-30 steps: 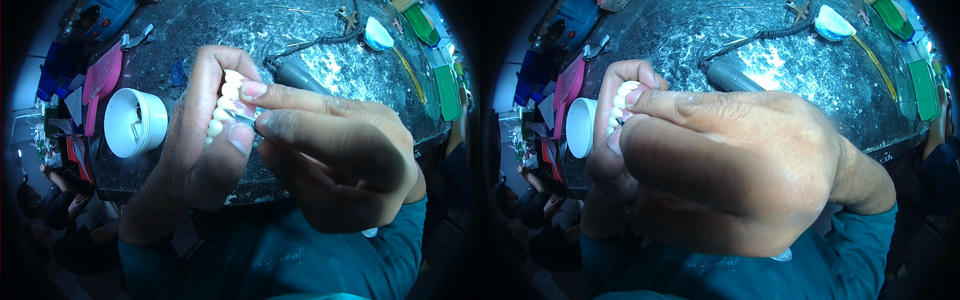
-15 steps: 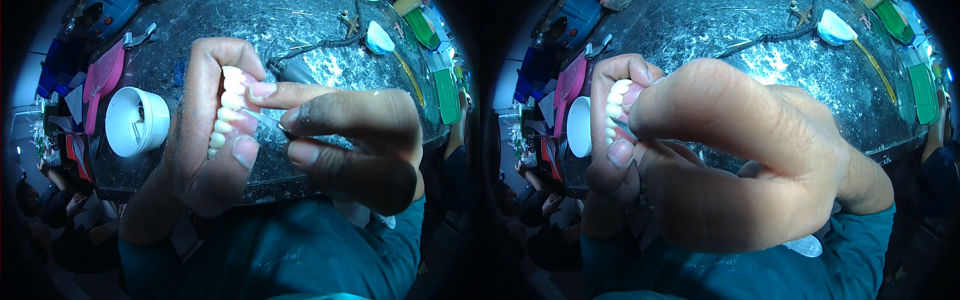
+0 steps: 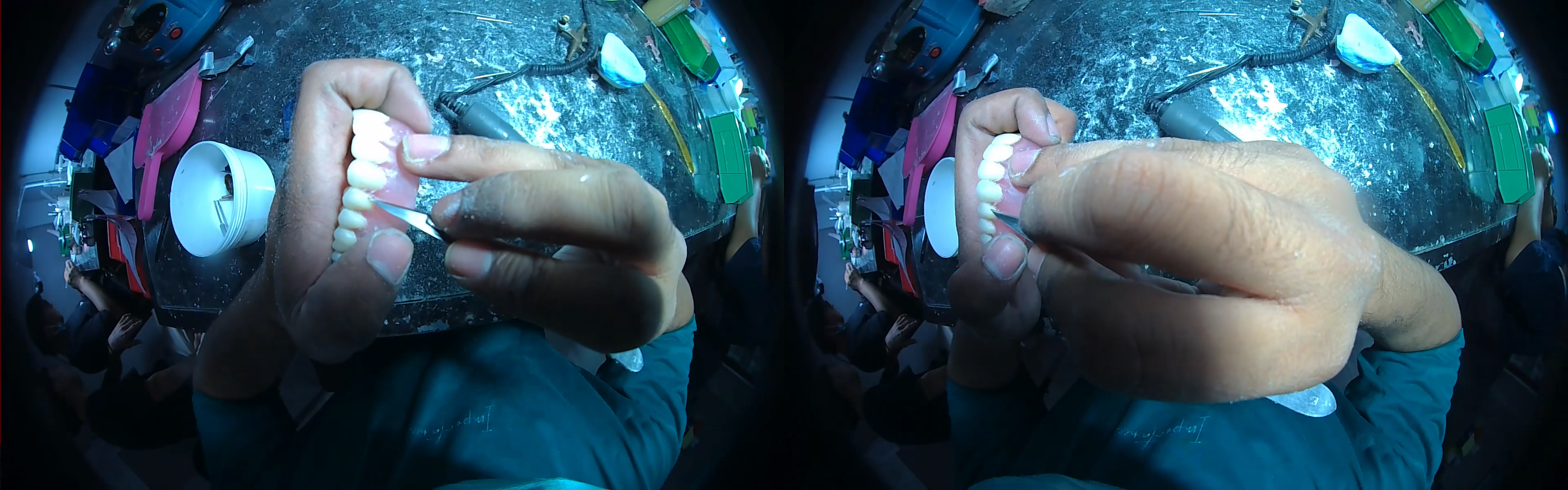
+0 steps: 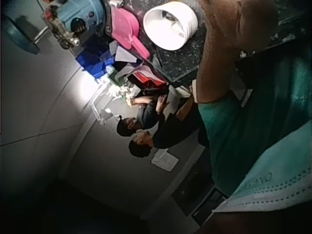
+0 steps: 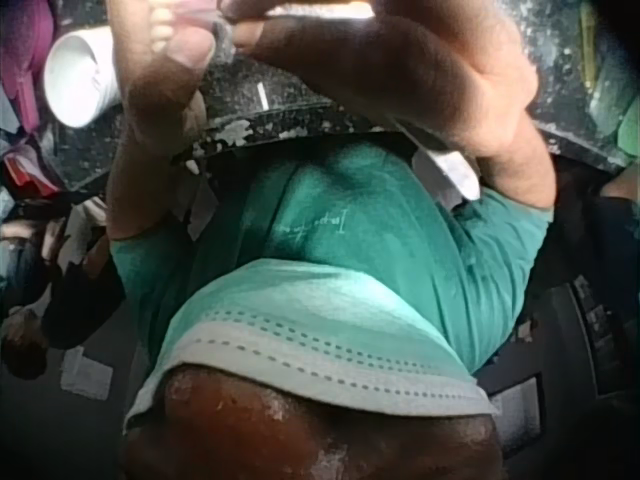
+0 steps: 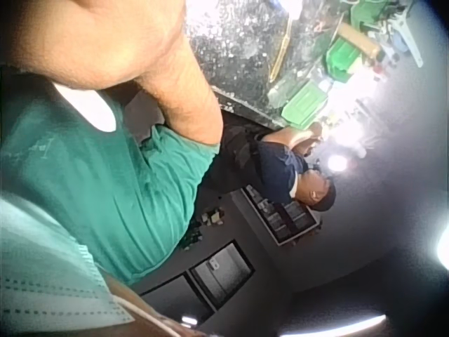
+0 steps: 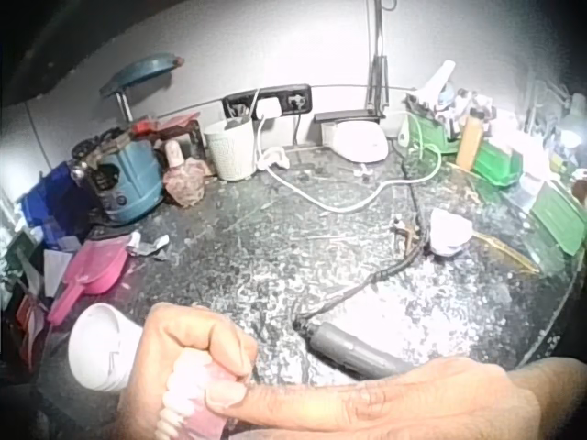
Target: The person scrapes and carves around the teeth of a denture using a small metal carving tool.
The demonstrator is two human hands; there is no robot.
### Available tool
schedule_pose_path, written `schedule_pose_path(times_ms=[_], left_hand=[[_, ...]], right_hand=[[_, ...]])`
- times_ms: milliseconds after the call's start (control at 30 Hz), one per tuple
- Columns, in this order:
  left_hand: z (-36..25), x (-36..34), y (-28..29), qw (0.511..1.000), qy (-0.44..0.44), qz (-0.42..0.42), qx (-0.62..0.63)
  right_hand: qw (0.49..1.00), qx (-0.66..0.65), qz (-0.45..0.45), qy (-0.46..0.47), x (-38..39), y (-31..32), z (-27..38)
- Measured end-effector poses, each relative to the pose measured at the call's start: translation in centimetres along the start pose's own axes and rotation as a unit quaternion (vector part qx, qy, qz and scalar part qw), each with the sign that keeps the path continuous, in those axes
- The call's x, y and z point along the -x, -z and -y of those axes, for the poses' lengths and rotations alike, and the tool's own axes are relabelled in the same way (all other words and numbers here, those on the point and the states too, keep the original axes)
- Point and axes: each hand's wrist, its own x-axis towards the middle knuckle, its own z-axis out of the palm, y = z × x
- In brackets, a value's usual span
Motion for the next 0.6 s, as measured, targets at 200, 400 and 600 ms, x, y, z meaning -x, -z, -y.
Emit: schedule_pose_path(times_ms=[200,400,600], left_hand=[[0.0,0.0,-0.5,0.999,0.029,-0.032,-0.001],[-0.4,-0.2,-0.5,0.997,0.057,-0.046,-0.021],[-0.9,-0.2,-0.7,0.992,0.109,-0.054,-0.014]], right_hand=[[1.0,0.002,0.005,-0.002,0.1,0.2,-0.1],[0.999,0.007,0.013,-0.048,-0.2,0.3,0.5],[0.988,0.099,0.043,-0.112,-0.8,-0.1,2.0]])
